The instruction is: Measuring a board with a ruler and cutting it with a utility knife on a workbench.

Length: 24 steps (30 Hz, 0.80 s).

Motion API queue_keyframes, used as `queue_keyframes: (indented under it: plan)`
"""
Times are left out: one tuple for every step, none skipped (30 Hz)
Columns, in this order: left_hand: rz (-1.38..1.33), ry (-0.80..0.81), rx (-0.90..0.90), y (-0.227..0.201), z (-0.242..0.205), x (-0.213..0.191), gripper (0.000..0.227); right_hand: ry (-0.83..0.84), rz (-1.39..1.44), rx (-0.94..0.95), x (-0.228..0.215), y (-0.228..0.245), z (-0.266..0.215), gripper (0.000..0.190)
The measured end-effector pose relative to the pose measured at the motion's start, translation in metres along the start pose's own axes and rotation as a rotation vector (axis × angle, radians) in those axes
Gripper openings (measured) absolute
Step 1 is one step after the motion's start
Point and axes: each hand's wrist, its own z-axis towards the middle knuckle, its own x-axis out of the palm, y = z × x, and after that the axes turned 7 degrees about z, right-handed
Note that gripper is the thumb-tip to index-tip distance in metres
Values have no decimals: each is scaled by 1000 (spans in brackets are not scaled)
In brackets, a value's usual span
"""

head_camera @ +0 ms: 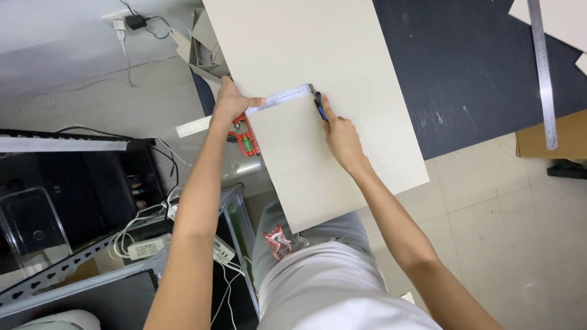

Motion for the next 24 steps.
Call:
queue_keyframes:
  plan:
    - [-2, 3, -4, -3, -4, 0, 93, 4, -2, 2, -1, 4, 0, 58]
    - [-27, -2, 8, -6, -9, -2, 90, -8, -43, -9, -2, 10, 0, 58]
    - [-52, -7, 20, -9, -14, -3, 88, -19, -83, -20, -3, 15, 0, 58]
    - [-54, -8, 20, -8, -13, -2, 88, -20, -85, -22, -2, 16, 4, 58]
    - [-63, -17, 26, -7, -11, -1, 87, 0, -140, 3, -1, 18, 7, 57]
    - [-71, -23, 31, -5, -12, 2, 87, 21, -194, 30, 0, 19, 9, 56]
    - [-72, -21, 30, -9, -15, 1, 87, 22, -195, 31, 1, 16, 3, 56]
    - [-52, -17, 33, -13, -16, -1, 88, 44, -217, 13, 2, 14, 0, 56]
    - [-31, -13, 36, -17, -17, -4, 88, 65, -239, -6, 2, 13, -3, 57]
    - [-38, -26, 47, -18, -11, -5, 88, 52, -244, -18, 4, 1, 9, 57]
    - [-35, -31, 49, -19, -6, -5, 87, 61, -228, -23, 5, -12, 22, 58]
    - [-22, -13, 29, -10, -13, 1, 86, 94, -204, -8, 13, -28, 20, 58]
    - [-19, -4, 18, -7, -10, 0, 86, 106, -202, 0, 0, -29, 13, 58]
    - [-42, -21, 31, -7, -5, 1, 84, 95, 90, 76, -15, -31, 8, 67]
    - [-65, -38, 42, -8, 1, 1, 81, 79, 382, 153, -31, -33, 3, 75]
    - [-69, -52, 66, -15, 2, -2, 81, 59, 381, 134, -30, -68, 3, 75]
    - [-71, -44, 10, -22, 4, -5, 80, -75, 283, 158, -30, -103, 4, 52]
    - [-70, -26, -61, -21, -3, -5, 80, -194, 188, 193, -25, -140, -3, 43]
    - [-71, -32, -55, -28, 12, -13, 80, -200, 190, 187, -26, -170, 5, 43]
    - [-36, -51, -50, -28, 18, -13, 83, -310, 55, 126, -23, -206, -2, 51]
    - [-1, -70, -44, -27, 24, -12, 86, -415, -80, 62, -19, -242, -9, 62]
    - [3, -67, -43, -24, 36, -11, 86, -416, -78, 66, -23, -245, -23, 62]
    - [17, -75, -63, -21, 47, -9, 90, -364, 2, 249, -28, -248, -37, 65]
    - [29, -87, -85, -18, 58, -10, 94, -307, 83, 425, -33, -250, -48, 72]
